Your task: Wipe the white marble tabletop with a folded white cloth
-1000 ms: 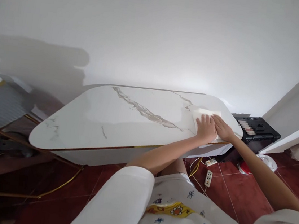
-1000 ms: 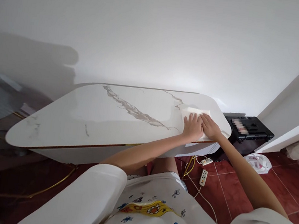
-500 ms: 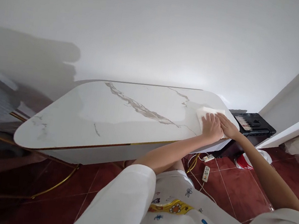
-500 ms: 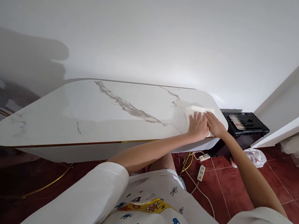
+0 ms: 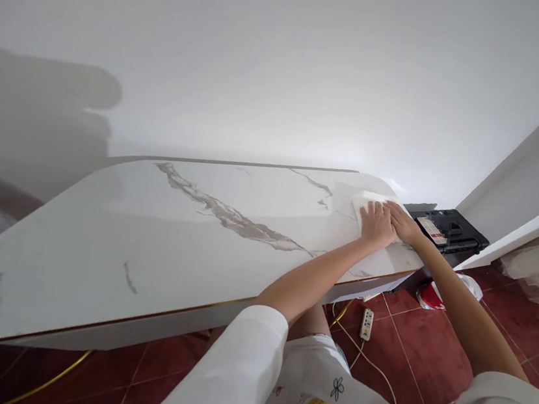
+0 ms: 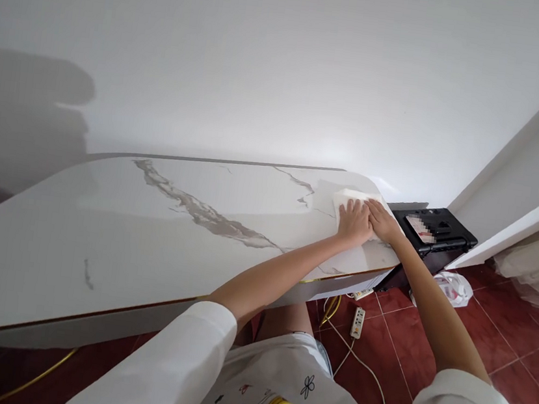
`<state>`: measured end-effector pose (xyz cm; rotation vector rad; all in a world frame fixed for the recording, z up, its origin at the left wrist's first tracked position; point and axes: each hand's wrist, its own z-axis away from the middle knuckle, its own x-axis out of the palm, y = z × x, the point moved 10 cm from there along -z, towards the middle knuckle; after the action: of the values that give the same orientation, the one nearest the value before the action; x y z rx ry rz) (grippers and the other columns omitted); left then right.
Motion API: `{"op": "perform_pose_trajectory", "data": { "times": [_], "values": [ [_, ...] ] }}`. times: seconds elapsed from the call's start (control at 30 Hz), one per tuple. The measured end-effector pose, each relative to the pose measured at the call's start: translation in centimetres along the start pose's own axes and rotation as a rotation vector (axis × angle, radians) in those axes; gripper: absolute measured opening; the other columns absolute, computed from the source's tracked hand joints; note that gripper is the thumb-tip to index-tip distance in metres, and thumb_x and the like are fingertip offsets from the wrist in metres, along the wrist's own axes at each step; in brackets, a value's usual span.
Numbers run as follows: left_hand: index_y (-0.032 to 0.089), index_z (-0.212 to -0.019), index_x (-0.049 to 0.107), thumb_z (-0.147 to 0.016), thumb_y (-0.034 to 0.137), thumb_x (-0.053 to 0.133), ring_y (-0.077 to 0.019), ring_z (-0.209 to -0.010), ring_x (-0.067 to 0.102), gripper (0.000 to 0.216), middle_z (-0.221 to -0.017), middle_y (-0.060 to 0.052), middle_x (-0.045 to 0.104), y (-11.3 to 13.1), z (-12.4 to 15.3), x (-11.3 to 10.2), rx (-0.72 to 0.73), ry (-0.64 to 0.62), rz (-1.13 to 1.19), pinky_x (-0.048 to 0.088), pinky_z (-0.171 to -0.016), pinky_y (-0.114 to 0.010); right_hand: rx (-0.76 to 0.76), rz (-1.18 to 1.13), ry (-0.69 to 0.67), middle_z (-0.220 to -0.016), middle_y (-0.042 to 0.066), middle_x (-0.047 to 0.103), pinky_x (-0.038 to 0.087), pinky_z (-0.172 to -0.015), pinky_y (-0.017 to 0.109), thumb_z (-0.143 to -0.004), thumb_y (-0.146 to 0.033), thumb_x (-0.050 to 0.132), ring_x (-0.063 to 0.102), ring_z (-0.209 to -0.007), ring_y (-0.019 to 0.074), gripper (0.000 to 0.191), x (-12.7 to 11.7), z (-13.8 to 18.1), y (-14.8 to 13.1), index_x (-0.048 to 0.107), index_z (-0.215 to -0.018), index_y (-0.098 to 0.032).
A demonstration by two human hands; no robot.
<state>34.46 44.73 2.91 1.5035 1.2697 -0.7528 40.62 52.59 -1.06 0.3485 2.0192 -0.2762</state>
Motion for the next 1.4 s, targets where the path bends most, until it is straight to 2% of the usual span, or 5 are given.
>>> {"op": "perform_pose_trajectory", "data": {
  "times": [0.4,0.6,0.83,1.13,1.4],
  "values": [
    [0.016,-0.127,0.052,-0.091,0.024,0.032,-0.0292,-0.132,0.035,0.042,-0.135,-0.012,0.050,-4.0,-4.6,0.3,-0.009,0.030,0.020,0.029,-0.110,-0.050,0.261,-0.070,-0.062,-0.150,0.008,0.041,0.032,-0.115,0.054,-0.099,-0.046,0.018,0.031,-0.142,0.0269,0.056,2.9,-4.8,4.1,0.038,-0.146,-0.022],
    [0.016,-0.129,0.051,-0.091,0.023,0.032,-0.0290,-0.133,0.033,0.044,-0.139,-0.012,0.047,-6.2,-6.5,0.3,-0.046,0.030,0.004,0.028,-0.110,-0.049,0.285,-0.089,-0.157,-0.154,0.007,0.036,0.029,-0.117,0.050,-0.098,-0.046,0.019,0.028,-0.143,0.0259,0.057,4.4,-7.9,5.0,0.037,-0.146,-0.022],
    [0.014,-0.136,0.045,-0.090,0.026,0.032,-0.0315,-0.136,0.029,0.049,-0.145,-0.014,0.042,-8.4,-9.1,1.0,-0.079,0.015,-0.016,0.026,-0.111,-0.052,0.279,-0.078,-0.165,-0.153,0.002,0.036,0.031,-0.117,0.049,-0.098,-0.045,0.021,0.029,-0.143,0.0246,0.054,5.9,-10.8,6.3,0.036,-0.146,-0.027],
    [0.014,-0.139,0.042,-0.091,0.025,0.031,-0.0328,-0.135,0.028,0.051,-0.144,-0.014,0.042,-10.0,-12.6,2.1,-0.106,0.005,-0.063,0.024,-0.111,-0.051,0.208,-0.136,-0.177,-0.153,0.003,0.037,0.026,-0.119,0.049,-0.098,-0.047,0.021,0.027,-0.144,0.0240,0.055,7.4,-14.1,8.3,0.035,-0.146,-0.026],
    [0.017,-0.131,0.049,-0.093,0.025,0.028,-0.0306,-0.131,0.034,0.045,-0.137,-0.012,0.047,-9.3,-15.5,3.1,-0.047,-0.010,-0.088,0.026,-0.109,-0.049,0.361,-0.173,-0.190,-0.151,0.004,0.039,0.029,-0.117,0.047,-0.098,-0.047,0.019,0.032,-0.141,0.0238,0.054,6.8,-14.2,10.7,0.037,-0.144,-0.025]
  ]
}}
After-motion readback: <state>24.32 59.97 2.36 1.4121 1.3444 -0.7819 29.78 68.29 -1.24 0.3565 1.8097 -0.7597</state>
